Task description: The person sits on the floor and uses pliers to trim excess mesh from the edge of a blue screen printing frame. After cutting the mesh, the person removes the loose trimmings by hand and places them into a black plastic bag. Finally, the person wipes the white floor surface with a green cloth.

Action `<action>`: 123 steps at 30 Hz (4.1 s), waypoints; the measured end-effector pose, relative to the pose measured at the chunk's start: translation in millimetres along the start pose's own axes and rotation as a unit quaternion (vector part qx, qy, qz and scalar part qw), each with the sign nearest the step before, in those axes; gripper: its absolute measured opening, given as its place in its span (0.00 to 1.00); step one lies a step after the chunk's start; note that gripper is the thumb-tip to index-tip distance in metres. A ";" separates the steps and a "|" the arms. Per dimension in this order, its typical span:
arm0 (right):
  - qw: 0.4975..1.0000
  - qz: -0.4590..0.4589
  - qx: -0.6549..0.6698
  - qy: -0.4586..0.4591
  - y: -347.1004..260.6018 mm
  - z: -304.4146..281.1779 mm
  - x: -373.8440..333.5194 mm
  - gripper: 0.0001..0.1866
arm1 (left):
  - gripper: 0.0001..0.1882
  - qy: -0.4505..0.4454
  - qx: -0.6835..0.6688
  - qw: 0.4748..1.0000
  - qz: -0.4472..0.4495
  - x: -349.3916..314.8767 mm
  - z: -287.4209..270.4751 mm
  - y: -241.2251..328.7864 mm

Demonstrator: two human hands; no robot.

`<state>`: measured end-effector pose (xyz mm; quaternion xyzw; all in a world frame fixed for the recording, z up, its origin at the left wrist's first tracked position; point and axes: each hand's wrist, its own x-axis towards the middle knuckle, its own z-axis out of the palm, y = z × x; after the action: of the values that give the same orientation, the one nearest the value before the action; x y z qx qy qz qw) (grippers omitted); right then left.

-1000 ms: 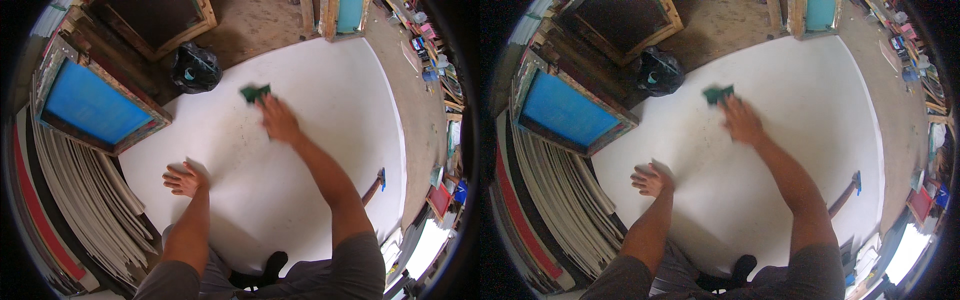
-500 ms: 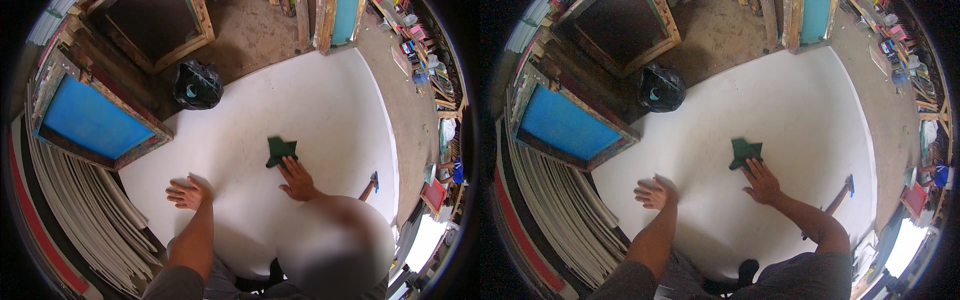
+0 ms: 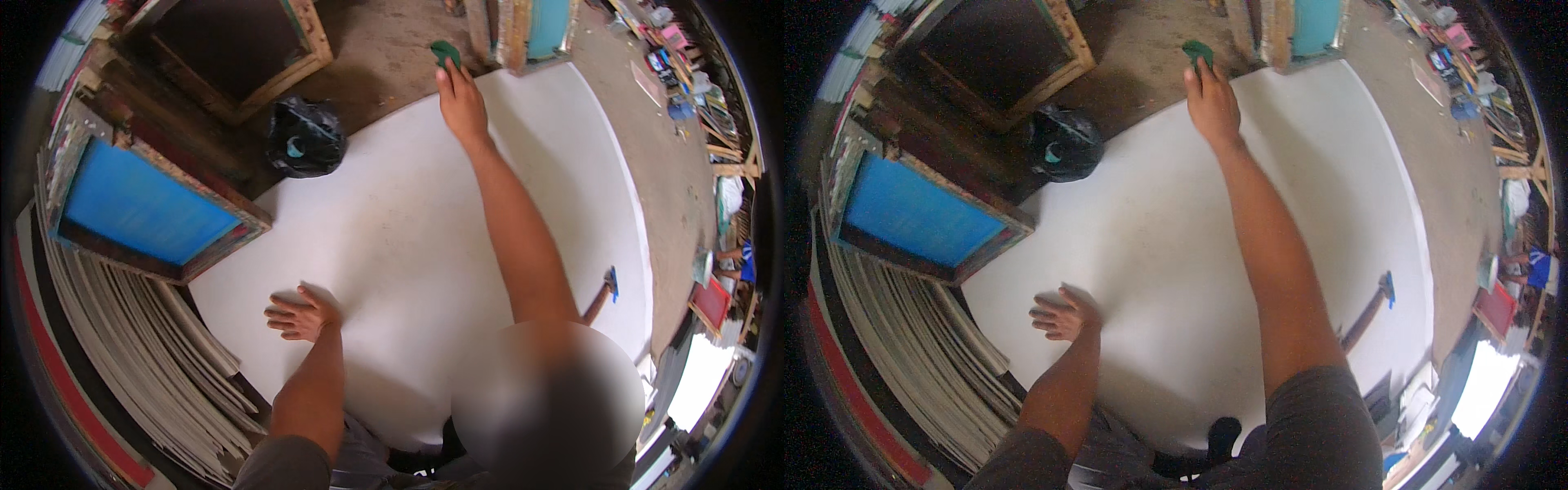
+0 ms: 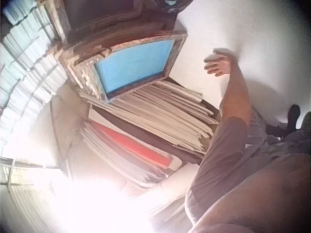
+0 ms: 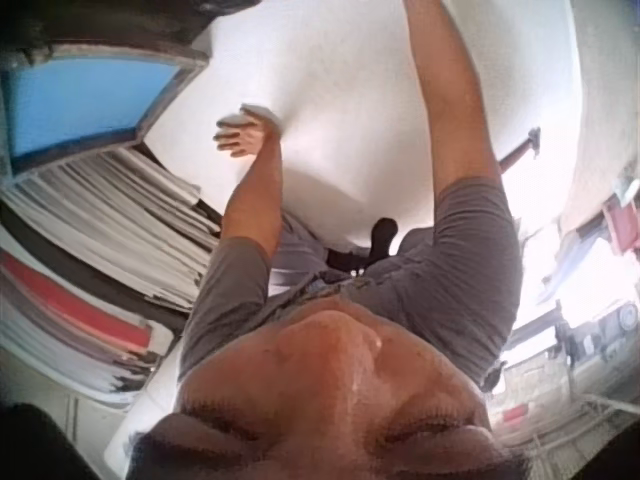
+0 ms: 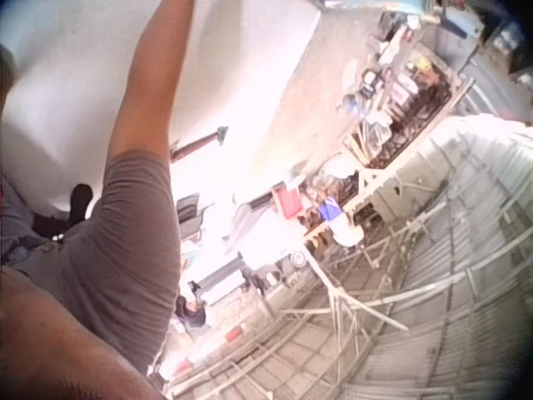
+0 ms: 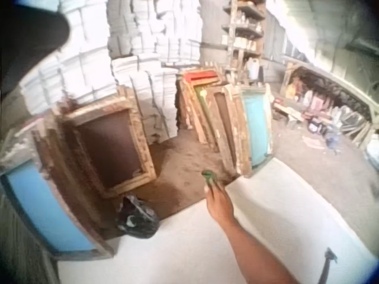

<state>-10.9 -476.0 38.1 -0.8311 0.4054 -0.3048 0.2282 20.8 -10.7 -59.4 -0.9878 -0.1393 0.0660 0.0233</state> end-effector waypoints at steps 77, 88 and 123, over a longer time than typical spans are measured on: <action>0.971 0.055 -0.217 0.084 67.3 65.9 -74.5 0.26 | 0.47 -0.004 0.009 1.000 -0.012 -6.5 -4.8 0.2; 0.949 0.170 0.171 0.202 -43.1 53.0 -119.9 0.12 | 0.47 0.019 -0.033 0.999 0.006 -3.9 -8.3 -0.8; 0.710 0.646 -0.219 0.171 126.9 -257.6 -501.3 0.45 | 0.39 -0.055 0.032 0.723 0.688 -223.6 9.9 138.7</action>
<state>-500.3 -174.5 -19.7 -0.3263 0.9311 -0.1222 0.1077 -155.8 -205.8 -50.5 -0.8054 0.5800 0.1221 -0.0050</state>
